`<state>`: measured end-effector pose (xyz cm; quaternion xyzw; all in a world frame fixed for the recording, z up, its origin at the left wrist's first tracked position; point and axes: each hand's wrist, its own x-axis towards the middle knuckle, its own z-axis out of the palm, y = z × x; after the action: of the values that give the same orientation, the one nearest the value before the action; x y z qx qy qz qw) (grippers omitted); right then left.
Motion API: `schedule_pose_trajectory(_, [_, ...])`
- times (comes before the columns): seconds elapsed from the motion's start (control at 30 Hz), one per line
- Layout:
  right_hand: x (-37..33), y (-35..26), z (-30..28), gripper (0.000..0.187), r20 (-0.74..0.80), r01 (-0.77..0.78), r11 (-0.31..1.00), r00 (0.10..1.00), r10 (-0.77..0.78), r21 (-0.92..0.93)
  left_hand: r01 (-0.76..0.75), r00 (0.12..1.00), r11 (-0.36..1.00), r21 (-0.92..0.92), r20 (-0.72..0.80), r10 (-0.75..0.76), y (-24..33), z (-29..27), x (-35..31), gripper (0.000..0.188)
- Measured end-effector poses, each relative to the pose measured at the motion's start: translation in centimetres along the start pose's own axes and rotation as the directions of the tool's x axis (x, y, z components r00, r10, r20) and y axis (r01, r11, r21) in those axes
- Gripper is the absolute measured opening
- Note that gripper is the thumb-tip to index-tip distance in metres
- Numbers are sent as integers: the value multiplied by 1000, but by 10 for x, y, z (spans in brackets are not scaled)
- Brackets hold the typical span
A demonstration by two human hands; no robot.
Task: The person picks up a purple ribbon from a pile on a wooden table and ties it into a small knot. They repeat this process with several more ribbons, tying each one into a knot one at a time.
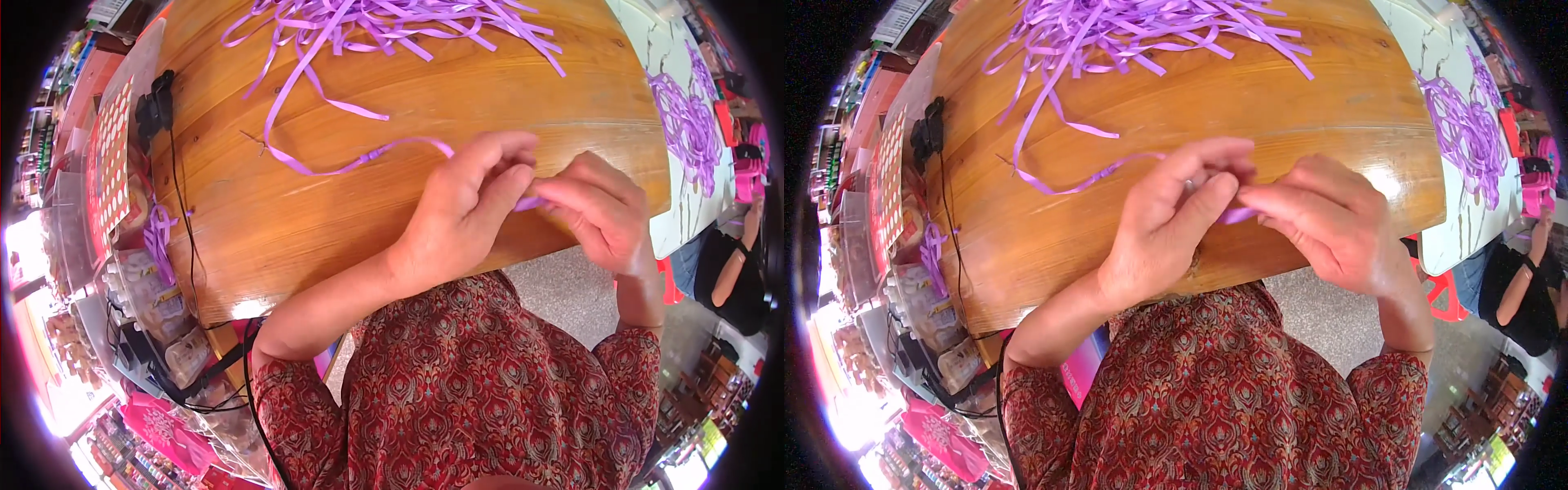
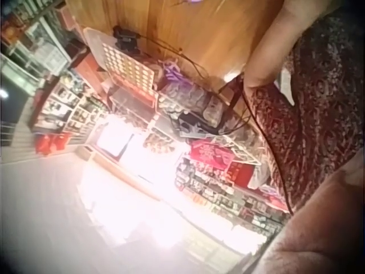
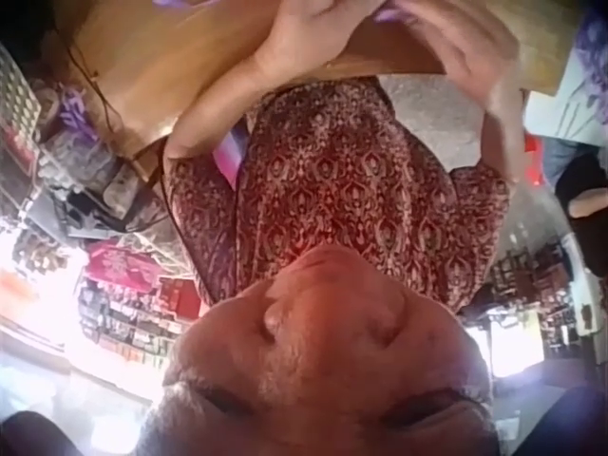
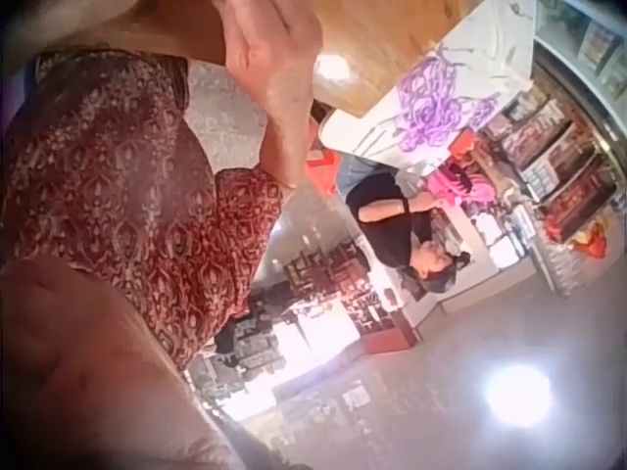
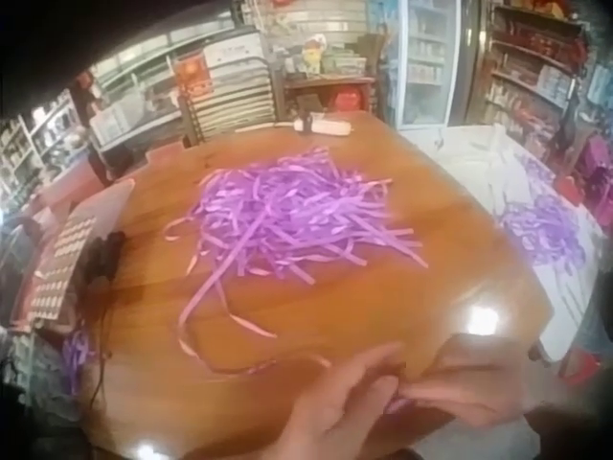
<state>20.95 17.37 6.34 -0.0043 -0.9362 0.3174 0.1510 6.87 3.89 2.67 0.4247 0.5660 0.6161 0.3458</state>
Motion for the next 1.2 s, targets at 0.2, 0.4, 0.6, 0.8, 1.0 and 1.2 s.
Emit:
schedule_pose_trajectory(0.2, [-15, 11, -7, 19, -191, -54, 980, 981, 16, -192, 227, 969, 970, -85, 122, -216, -4, 7, 4, 15])
schedule_pose_trajectory(0.4, [-19, 27, -6, 19, -346, -117, 990, 928, 139, 85, 231, 971, 972, -30, -49, -232, -6, -6, 1, 7])
schedule_pose_trajectory(0.6, [1, 14, 7, 34, -237, 122, 982, 959, -153, -141, 125, 992, 987, -102, -22, -128, -12, -5, -2, 11])
schedule_pose_trajectory(0.8, [14, 17, 22, 33, -221, 156, 981, 959, -179, -118, 404, 912, 862, -306, 57, -407, -5, -4, -6, 35])
schedule_pose_trajectory(1.0, [17, 20, 26, 21, -269, 211, 965, 931, -246, -153, 455, 880, 776, -437, 91, -465, -5, -7, -5, 31])
schedule_pose_trajectory(1.2, [12, 26, 19, 22, -281, 68, 998, 958, -59, 21, 184, 982, 976, -117, -15, -187, -7, -15, -6, 7])
